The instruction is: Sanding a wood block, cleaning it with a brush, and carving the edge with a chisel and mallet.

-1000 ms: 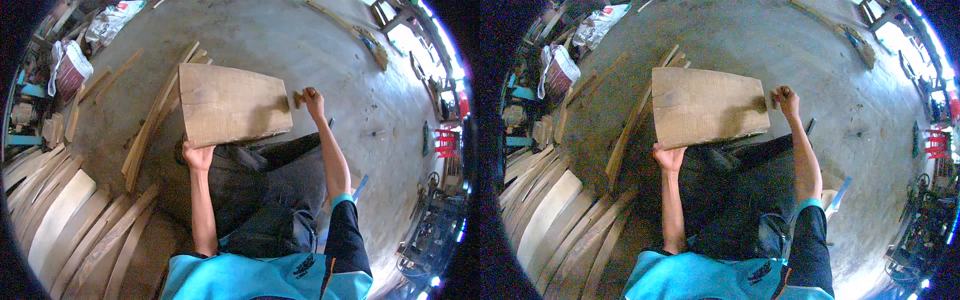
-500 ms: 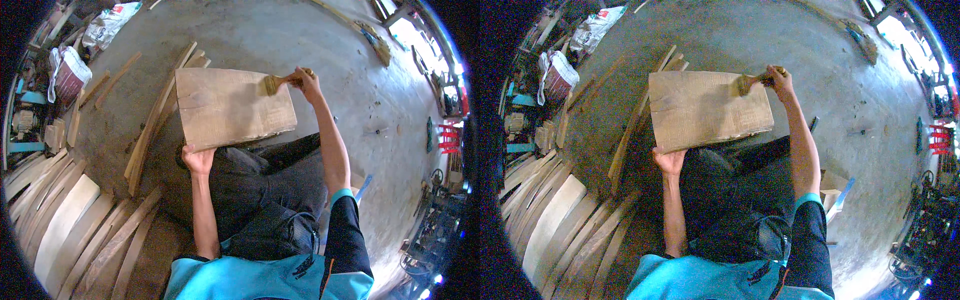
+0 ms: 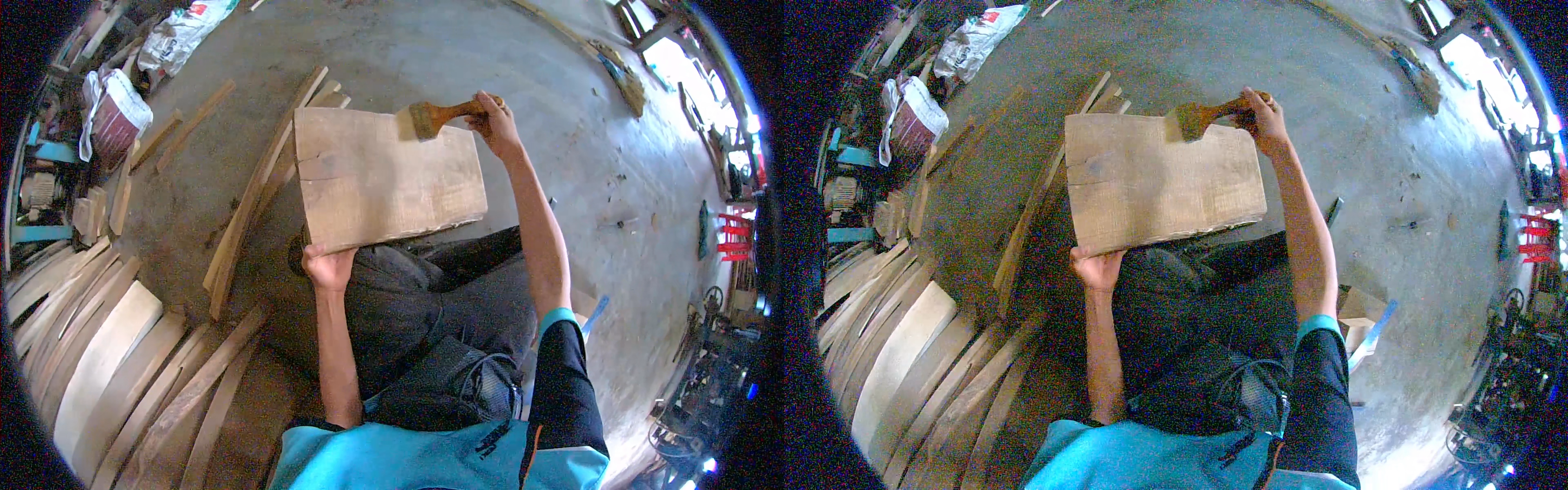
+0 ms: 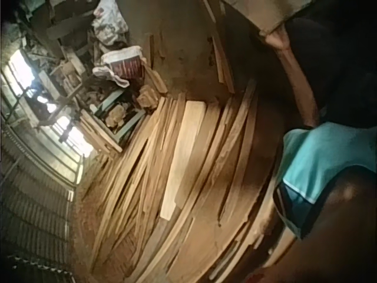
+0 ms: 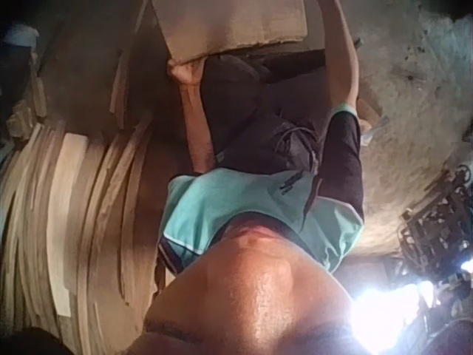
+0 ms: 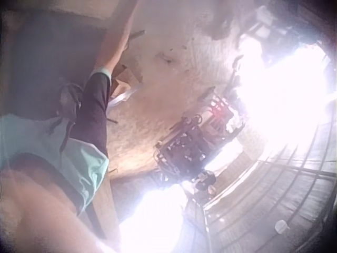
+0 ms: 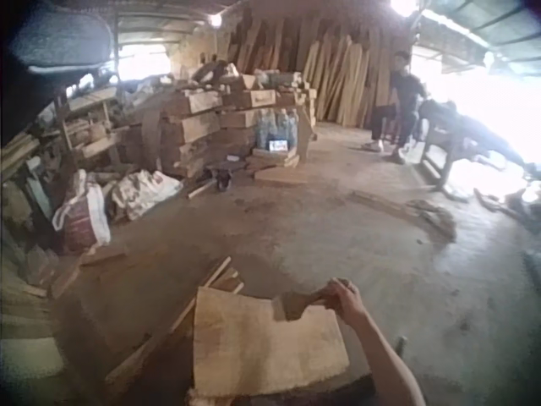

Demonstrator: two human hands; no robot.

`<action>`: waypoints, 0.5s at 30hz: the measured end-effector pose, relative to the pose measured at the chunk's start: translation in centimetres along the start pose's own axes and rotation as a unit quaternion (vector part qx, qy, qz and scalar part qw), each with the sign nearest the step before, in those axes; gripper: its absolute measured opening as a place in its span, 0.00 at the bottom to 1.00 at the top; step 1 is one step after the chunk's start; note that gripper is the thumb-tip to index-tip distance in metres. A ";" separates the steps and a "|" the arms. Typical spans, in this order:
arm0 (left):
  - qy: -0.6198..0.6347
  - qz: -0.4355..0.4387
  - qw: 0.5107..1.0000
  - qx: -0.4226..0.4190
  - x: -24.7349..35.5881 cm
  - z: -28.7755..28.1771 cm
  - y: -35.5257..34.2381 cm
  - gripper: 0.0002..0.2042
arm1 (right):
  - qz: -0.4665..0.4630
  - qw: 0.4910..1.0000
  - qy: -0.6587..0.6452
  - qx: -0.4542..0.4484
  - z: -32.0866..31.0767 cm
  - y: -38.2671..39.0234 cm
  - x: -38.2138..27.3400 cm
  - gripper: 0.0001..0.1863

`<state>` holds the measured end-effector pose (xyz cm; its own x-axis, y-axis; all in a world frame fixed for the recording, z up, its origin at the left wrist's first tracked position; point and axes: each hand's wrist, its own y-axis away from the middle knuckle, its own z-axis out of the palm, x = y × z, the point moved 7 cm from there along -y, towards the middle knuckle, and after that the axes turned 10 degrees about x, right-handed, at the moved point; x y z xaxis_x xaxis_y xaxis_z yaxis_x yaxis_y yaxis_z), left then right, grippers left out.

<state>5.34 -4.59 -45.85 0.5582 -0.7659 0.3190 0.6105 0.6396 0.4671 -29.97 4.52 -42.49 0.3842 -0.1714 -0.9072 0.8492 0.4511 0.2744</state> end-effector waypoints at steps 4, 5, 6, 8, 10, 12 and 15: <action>0.011 -0.010 0.999 -0.040 -0.8 0.9 -0.4 0.37 | -0.170 0.952 0.246 0.071 -3.5 -2.5 -0.3 0.09; 0.006 -0.014 0.998 -0.056 -1.2 1.1 -0.4 0.36 | -0.173 0.951 0.247 0.072 -5.1 -2.9 0.4 0.09; 0.001 -0.015 0.997 -0.072 -1.3 1.4 -0.4 0.36 | -0.242 0.901 0.346 0.095 -6.2 -2.6 0.1 0.09; -0.006 -0.007 0.998 -0.067 -0.9 1.4 -0.3 0.36 | -0.309 0.836 0.440 0.112 -5.3 -1.3 -0.5 0.10; -0.014 -0.001 0.998 -0.057 -0.6 1.0 -0.4 0.36 | -0.223 0.884 0.395 0.111 -2.7 -0.2 0.3 0.11; 0.009 0.004 0.997 -0.077 0.0 0.3 -0.9 0.35 | -0.277 0.914 0.293 0.047 6.0 4.3 -1.8 0.05; -0.030 0.015 0.998 -0.054 -0.3 1.3 -0.6 0.34 | -0.238 0.959 0.149 -0.045 15.0 5.2 -2.7 0.11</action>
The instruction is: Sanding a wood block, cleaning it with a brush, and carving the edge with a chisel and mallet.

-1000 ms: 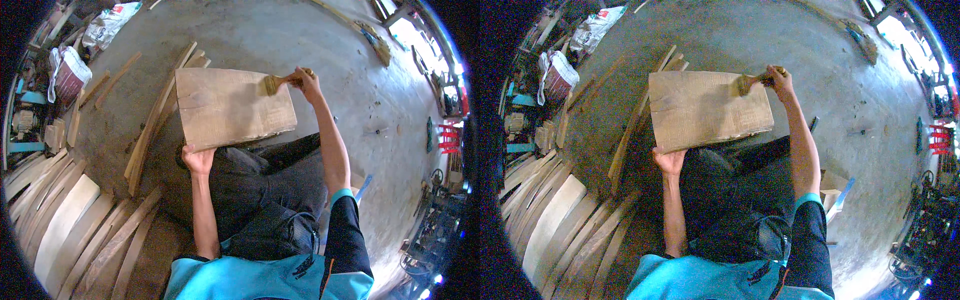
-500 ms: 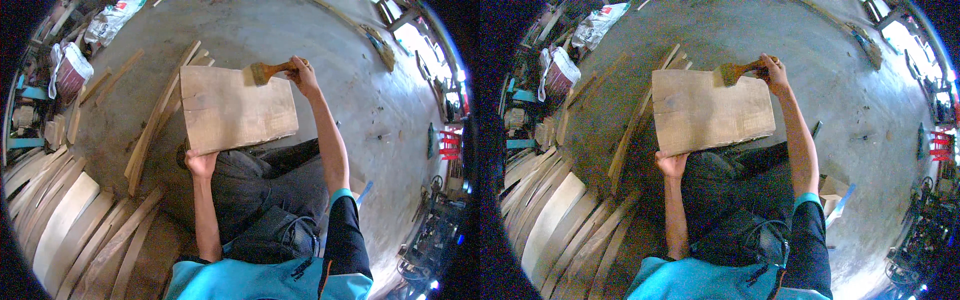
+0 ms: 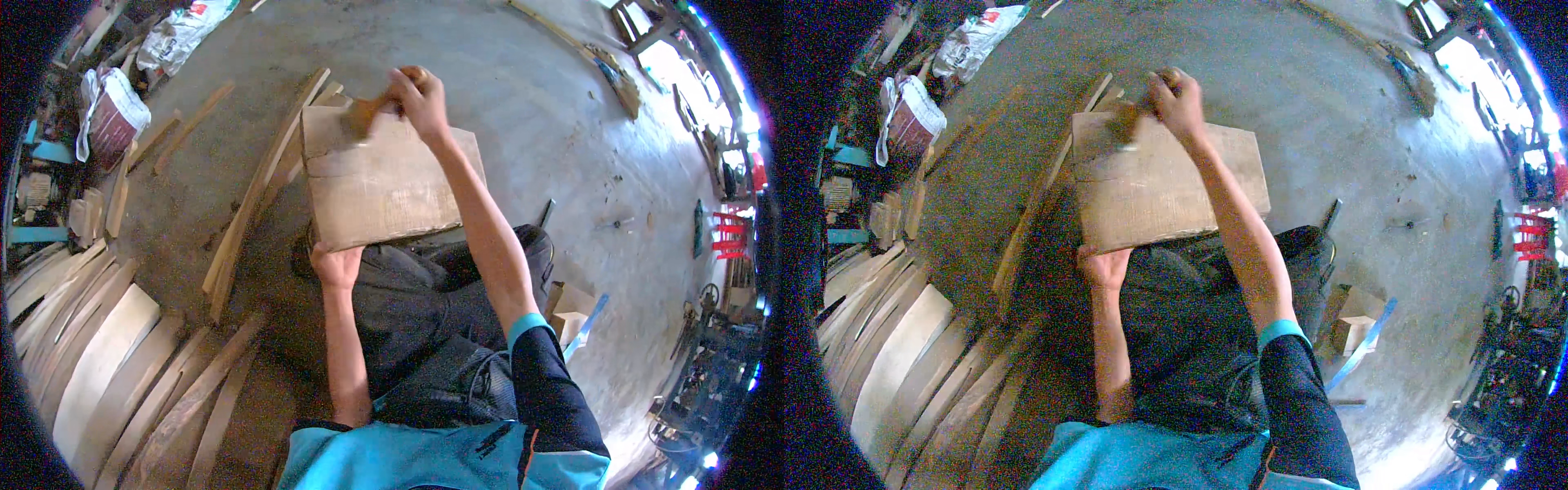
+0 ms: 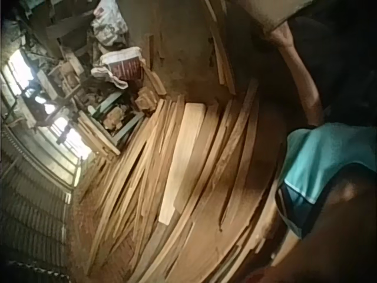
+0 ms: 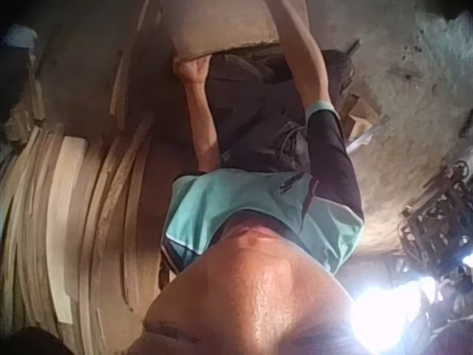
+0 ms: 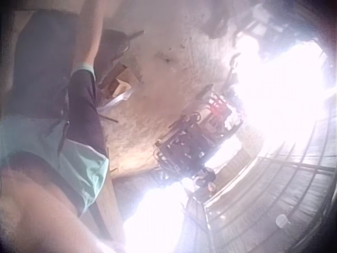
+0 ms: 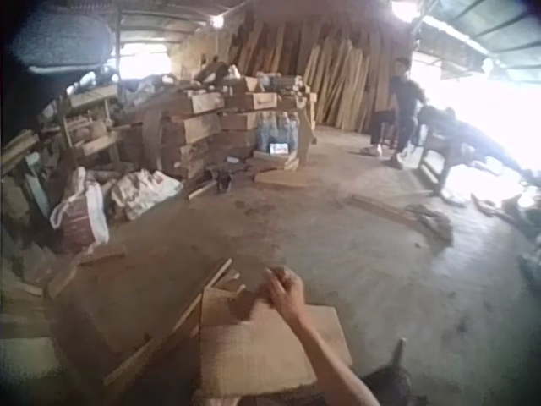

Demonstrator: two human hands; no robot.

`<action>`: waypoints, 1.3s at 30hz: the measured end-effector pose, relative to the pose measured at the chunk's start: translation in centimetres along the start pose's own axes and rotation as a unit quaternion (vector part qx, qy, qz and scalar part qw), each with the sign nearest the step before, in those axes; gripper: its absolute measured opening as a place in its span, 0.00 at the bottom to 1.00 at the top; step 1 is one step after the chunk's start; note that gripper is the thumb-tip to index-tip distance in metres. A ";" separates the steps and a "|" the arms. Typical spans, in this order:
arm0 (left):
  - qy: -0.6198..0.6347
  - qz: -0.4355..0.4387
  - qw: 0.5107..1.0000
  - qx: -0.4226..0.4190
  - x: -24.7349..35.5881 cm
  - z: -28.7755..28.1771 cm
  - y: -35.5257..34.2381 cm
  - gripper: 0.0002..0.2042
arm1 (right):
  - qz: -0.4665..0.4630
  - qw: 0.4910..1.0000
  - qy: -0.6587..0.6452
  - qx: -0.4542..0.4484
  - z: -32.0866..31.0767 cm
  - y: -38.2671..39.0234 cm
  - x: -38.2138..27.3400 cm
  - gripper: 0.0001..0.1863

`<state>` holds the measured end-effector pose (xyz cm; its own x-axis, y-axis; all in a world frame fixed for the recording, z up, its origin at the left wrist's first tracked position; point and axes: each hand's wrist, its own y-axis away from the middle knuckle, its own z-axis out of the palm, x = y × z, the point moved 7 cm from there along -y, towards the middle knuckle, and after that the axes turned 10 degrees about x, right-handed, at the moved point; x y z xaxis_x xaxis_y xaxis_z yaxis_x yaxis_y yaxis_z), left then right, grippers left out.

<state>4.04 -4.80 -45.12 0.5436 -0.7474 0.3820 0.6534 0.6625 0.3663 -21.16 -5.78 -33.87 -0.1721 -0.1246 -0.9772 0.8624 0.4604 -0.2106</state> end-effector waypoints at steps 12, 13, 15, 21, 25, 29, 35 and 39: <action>0.050 -0.014 0.999 0.004 -0.6 -1.0 -0.2 0.34 | 0.135 0.952 0.092 0.257 -20.7 4.5 9.6 0.08; 0.046 -0.012 0.999 0.007 -0.6 -0.2 0.0 0.35 | 0.132 0.952 0.095 0.260 -21.9 5.3 10.3 0.08; 0.032 -0.009 0.999 0.002 -0.8 0.5 -0.2 0.35 | 0.133 0.933 0.110 0.315 -24.7 6.9 11.7 0.08; 0.035 0.008 0.999 -0.016 0.2 0.1 -0.1 0.36 | -0.073 0.946 0.317 -0.008 -6.2 3.2 1.7 0.13; -0.011 0.002 1.000 -0.010 -0.3 0.0 0.1 0.37 | 0.056 0.991 -0.089 -0.089 4.8 2.6 -3.0 0.10; -0.003 -0.011 0.999 -0.037 -0.8 0.9 0.2 0.37 | 0.049 0.988 -0.102 -0.104 5.9 1.1 -3.2 0.11; 0.057 -0.031 0.998 -0.026 -0.7 -0.4 -0.3 0.36 | -0.015 0.984 0.137 0.111 -9.6 0.4 5.0 0.10; 0.014 -0.024 1.000 -0.009 -0.4 -0.6 -0.5 0.35 | -0.096 0.948 0.283 0.108 -14.7 2.9 6.1 0.08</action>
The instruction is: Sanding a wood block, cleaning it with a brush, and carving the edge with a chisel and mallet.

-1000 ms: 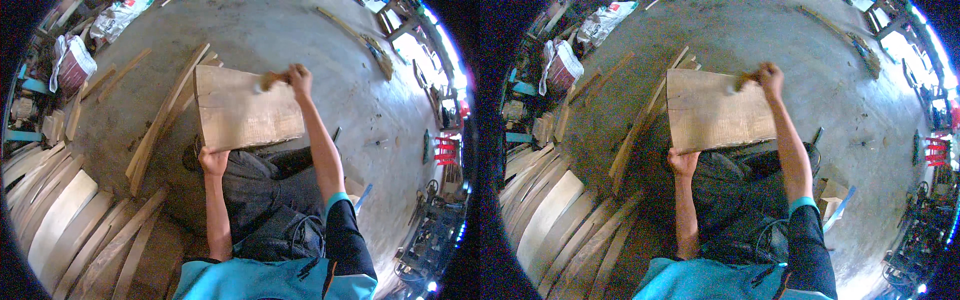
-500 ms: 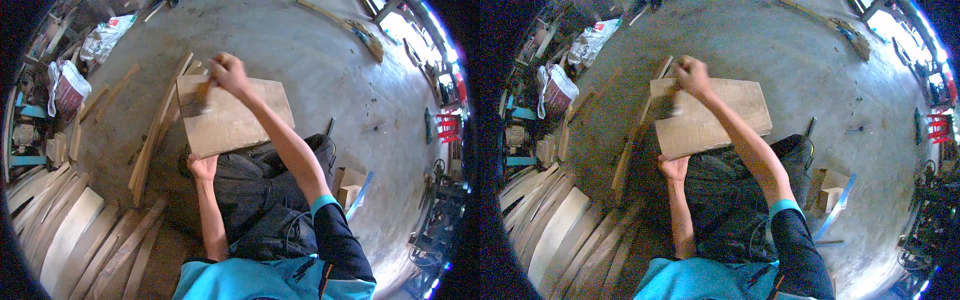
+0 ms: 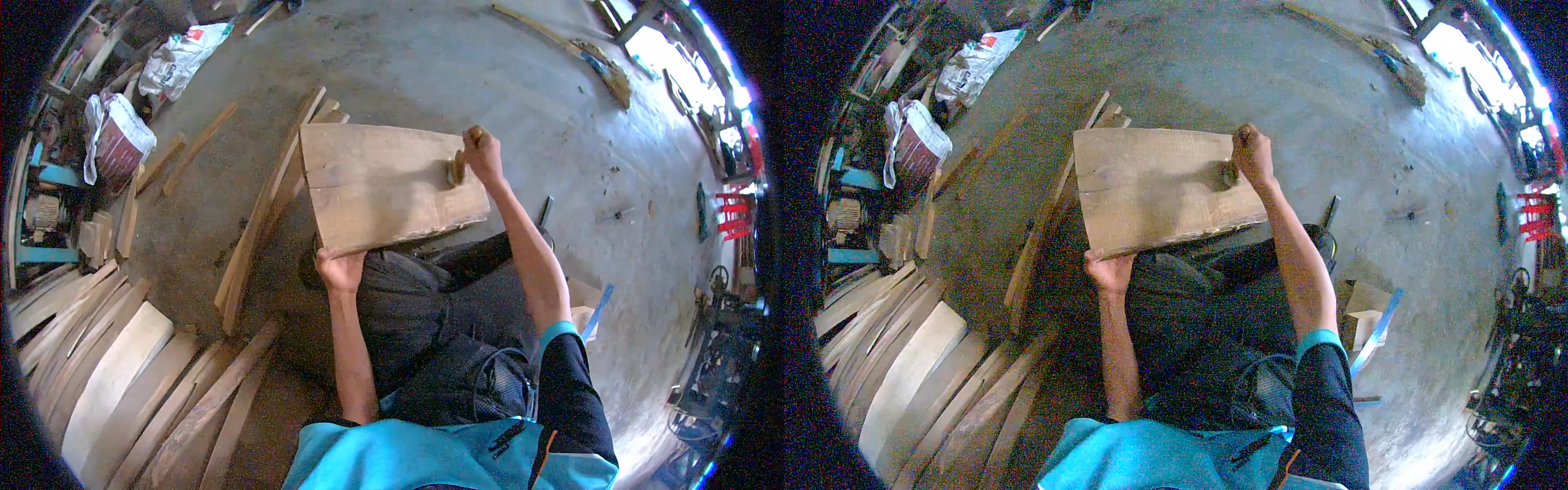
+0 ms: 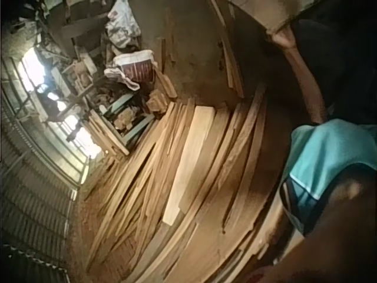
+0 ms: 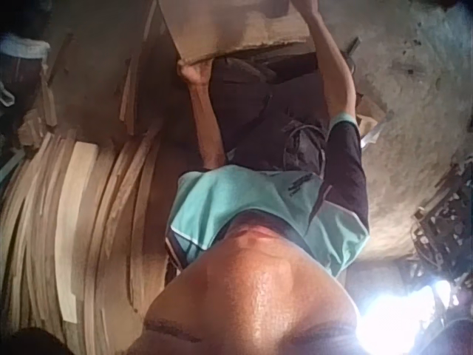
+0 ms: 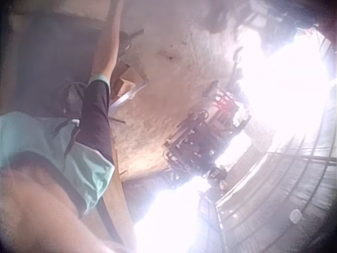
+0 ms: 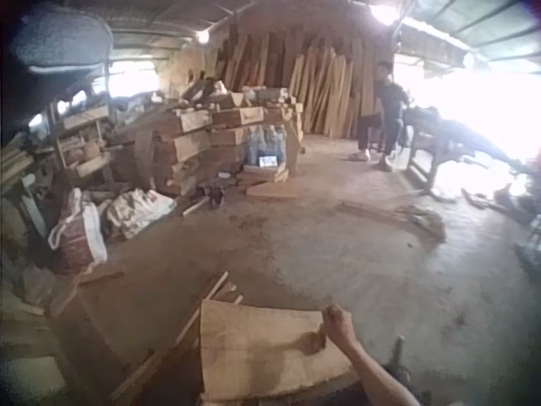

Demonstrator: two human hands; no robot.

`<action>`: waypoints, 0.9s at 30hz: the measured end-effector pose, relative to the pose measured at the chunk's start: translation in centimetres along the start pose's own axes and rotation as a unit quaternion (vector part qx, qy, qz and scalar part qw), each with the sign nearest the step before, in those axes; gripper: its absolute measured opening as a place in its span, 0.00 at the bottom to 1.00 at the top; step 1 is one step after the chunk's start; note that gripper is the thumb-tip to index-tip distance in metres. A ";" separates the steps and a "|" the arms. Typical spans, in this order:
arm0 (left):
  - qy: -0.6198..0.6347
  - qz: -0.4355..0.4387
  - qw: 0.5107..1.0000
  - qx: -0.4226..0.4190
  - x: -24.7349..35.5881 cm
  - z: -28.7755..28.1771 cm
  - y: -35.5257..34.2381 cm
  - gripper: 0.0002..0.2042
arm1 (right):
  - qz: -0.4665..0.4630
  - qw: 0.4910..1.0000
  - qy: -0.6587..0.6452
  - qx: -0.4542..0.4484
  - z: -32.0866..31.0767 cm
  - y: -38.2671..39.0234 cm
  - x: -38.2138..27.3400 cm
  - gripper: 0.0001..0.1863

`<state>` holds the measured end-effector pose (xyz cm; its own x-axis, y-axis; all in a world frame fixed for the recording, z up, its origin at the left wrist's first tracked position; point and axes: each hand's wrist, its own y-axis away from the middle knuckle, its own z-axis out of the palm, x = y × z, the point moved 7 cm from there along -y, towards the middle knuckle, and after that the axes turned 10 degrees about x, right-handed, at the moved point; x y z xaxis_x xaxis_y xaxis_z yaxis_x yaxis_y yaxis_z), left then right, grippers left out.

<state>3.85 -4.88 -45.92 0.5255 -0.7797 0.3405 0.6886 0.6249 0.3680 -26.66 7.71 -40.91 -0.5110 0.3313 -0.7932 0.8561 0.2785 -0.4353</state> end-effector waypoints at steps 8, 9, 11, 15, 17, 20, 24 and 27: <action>-0.053 0.017 0.998 -0.021 0.2 0.7 0.1 0.34 | 0.039 0.948 -0.259 -0.182 5.3 5.8 -16.4 0.09; -0.025 0.004 0.999 -0.035 -0.4 0.8 0.0 0.32 | 0.111 0.905 -0.336 -0.236 6.7 7.0 -17.1 0.13; -0.032 0.008 0.998 -0.052 -0.1 0.7 -0.2 0.32 | 0.205 0.802 -0.474 -0.300 6.6 9.7 -19.6 0.13; -0.133 0.040 0.989 -0.049 -0.1 2.0 0.3 0.36 | 0.345 0.804 -0.480 -0.060 2.3 12.5 -7.2 0.12; -0.130 0.073 0.989 0.018 -0.4 2.5 0.6 0.36 | 0.442 0.768 -0.457 0.080 -1.0 14.7 3.0 0.12; -0.140 0.079 0.986 0.033 -0.1 1.9 0.5 0.34 | 0.504 0.720 -0.367 0.305 -5.1 17.3 10.3 0.15; -0.144 0.078 0.986 0.006 -0.4 2.2 1.4 0.34 | 0.572 0.712 -0.305 0.270 -2.5 18.9 14.3 0.20; -0.164 0.096 0.981 -0.035 0.7 4.0 3.9 0.34 | 0.595 0.681 -0.375 0.205 0.4 19.2 13.3 0.20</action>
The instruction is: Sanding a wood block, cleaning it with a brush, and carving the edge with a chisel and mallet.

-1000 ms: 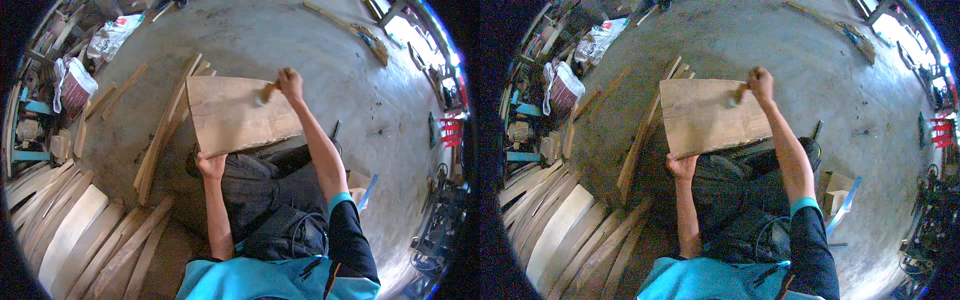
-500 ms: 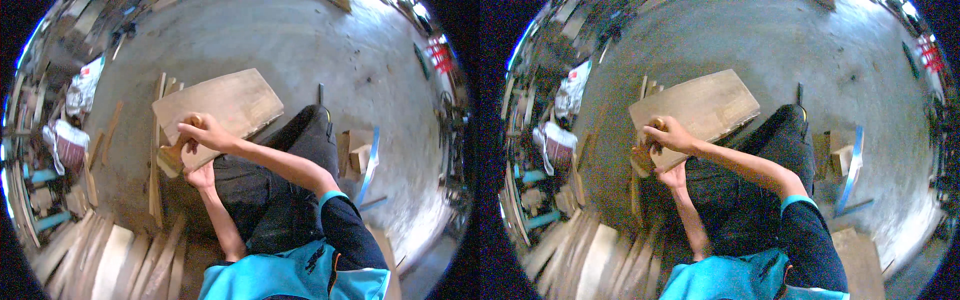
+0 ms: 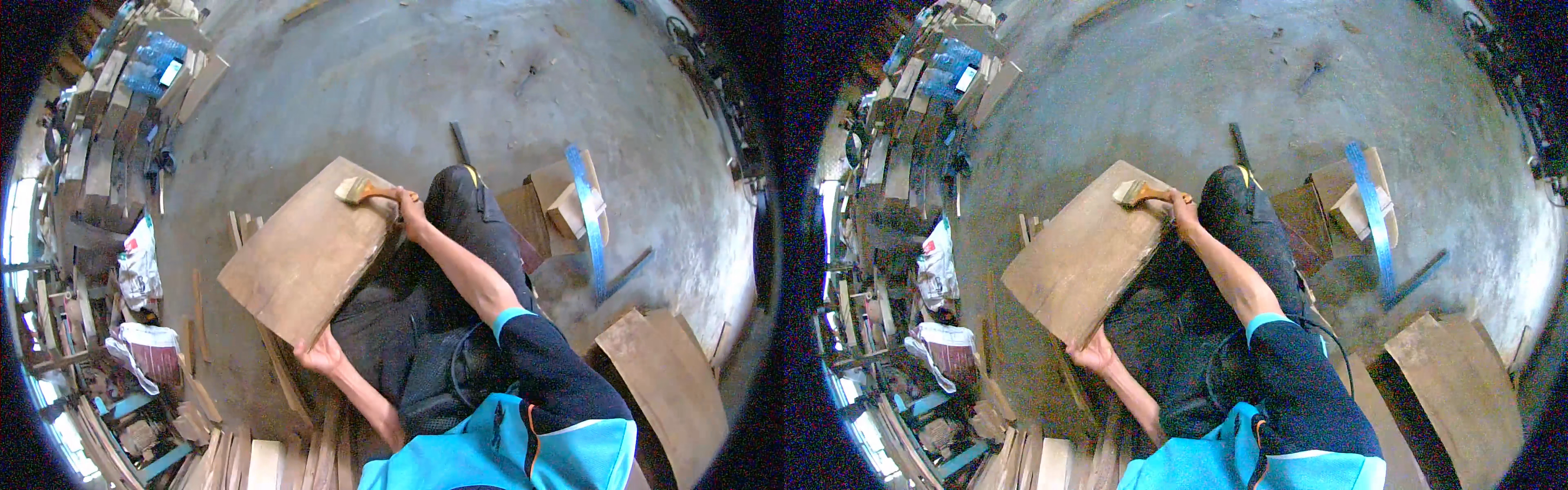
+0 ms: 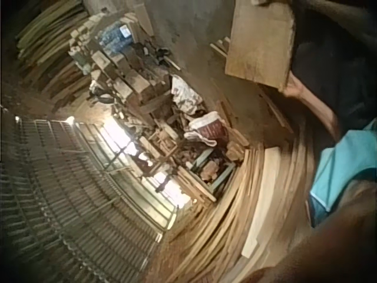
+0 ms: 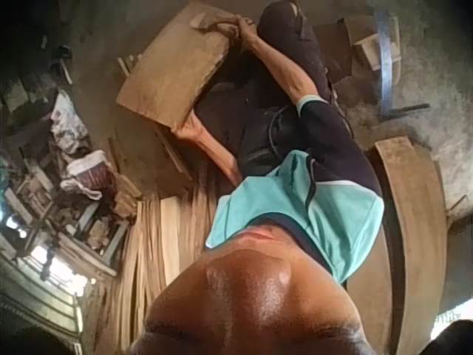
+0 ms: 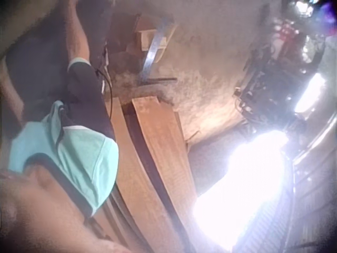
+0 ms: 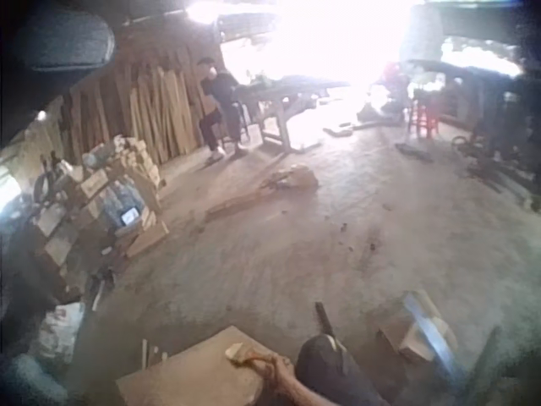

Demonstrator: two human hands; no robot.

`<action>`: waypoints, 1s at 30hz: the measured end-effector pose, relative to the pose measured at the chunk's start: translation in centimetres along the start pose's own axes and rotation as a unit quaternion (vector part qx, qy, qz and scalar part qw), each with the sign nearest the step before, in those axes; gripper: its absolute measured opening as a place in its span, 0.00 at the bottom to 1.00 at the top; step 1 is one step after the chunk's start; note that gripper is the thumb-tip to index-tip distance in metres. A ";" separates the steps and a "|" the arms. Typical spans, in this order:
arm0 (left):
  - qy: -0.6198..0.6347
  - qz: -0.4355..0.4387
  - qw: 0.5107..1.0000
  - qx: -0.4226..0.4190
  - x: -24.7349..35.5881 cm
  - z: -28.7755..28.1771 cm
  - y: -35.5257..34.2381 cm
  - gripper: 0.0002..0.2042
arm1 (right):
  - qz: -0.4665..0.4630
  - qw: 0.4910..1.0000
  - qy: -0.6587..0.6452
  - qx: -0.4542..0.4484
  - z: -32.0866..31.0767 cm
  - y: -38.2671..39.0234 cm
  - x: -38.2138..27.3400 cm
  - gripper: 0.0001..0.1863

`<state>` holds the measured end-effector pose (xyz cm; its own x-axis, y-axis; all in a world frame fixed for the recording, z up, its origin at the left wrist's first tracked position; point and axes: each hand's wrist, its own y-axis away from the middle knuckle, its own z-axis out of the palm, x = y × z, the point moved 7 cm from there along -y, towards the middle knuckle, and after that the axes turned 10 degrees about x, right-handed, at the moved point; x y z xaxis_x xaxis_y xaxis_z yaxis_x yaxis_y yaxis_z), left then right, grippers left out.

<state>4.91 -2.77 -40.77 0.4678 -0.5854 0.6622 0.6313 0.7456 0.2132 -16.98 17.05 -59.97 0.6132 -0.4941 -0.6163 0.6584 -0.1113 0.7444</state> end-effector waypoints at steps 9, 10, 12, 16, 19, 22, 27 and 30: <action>-0.278 0.137 0.947 0.089 7.2 7.0 3.3 0.30 | 0.175 0.968 0.083 -0.159 4.8 2.8 5.8 0.25; -0.301 0.142 0.938 0.099 7.9 6.7 2.9 0.30 | 0.180 0.967 0.089 -0.157 4.2 3.4 4.5 0.25; -0.390 0.239 0.885 0.087 7.0 11.3 3.8 0.32 | 0.140 0.988 0.011 -0.058 2.2 1.5 2.1 0.25; -0.672 0.470 0.563 -0.106 5.0 19.1 3.9 0.23 | 0.138 0.985 -0.105 0.001 0.4 -0.5 1.2 0.23; -0.685 0.531 0.464 -0.184 5.3 20.3 3.4 0.13 | 0.163 0.975 0.132 -0.077 2.7 5.4 -0.7 0.21; -0.652 0.527 0.493 -0.231 4.7 21.6 3.6 0.08 | -0.424 0.850 0.271 -0.153 2.7 8.4 -15.1 0.10; -0.600 0.558 0.516 -0.249 2.9 24.3 4.0 0.04 | -0.429 0.667 0.598 0.115 -11.6 -2.1 -22.0 0.14; -0.574 0.566 0.525 -0.273 1.7 25.5 3.3 0.03 | -0.356 0.622 0.691 0.098 -16.1 -8.3 -15.8 0.16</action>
<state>-8.01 6.80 -20.64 0.2518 0.9458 0.2050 0.5803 0.0220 -0.8141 -25.13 39.65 -60.60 0.0758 0.9373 -0.3401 0.9947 -0.0474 0.0912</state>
